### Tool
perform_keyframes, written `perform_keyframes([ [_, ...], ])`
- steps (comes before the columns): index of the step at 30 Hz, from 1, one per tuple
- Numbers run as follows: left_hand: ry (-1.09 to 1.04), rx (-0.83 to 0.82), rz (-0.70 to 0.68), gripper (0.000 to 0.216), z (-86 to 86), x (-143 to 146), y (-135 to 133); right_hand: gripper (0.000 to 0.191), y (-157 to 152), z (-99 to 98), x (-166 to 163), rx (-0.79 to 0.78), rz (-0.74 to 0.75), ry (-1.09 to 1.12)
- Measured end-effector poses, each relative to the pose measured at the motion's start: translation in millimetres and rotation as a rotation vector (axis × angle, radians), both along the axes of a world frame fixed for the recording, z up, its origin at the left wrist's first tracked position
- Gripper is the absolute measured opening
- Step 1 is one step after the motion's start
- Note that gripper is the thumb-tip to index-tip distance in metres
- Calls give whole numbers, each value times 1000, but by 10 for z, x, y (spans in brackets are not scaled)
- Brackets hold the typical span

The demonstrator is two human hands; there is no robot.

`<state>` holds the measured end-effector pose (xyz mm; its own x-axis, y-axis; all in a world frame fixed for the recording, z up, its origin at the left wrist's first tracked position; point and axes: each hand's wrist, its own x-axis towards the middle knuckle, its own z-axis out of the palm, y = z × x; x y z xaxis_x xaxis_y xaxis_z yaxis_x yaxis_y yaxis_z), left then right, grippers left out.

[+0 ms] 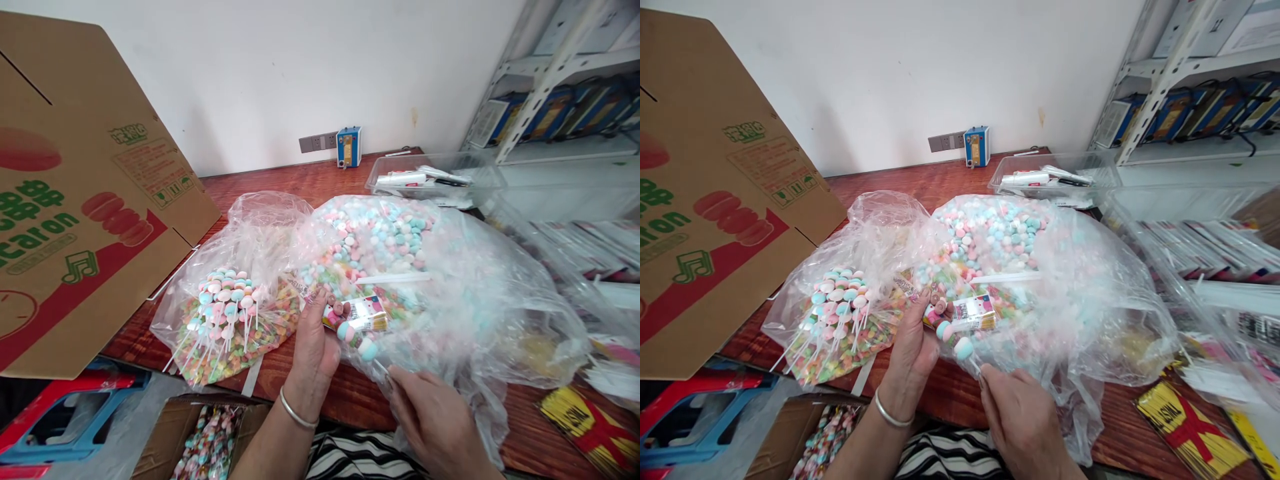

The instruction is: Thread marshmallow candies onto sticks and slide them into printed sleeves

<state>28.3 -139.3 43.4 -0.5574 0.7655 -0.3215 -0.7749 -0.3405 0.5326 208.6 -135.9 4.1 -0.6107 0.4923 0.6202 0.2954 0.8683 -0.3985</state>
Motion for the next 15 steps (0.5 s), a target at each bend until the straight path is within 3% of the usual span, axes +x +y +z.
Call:
perform_keyframes([
  [3,-45,16,-28,18,1,79,18,15,30,7,-37,175,3,-14],
  [5,-76,9,-39,17,-2,111,15,15,32,28,-57,122,4,9],
  [6,-90,5,-47,16,-5,119,11,14,27,39,-65,20,11,17],
  [8,-113,18,-68,16,-16,120,2,19,13,53,-75,-331,40,10],
  [12,-160,47,-143,24,-67,87,-2,36,-11,38,-82,-1185,143,31],
  [15,-163,42,-161,25,-120,77,7,37,-21,15,-102,-1550,207,143],
])
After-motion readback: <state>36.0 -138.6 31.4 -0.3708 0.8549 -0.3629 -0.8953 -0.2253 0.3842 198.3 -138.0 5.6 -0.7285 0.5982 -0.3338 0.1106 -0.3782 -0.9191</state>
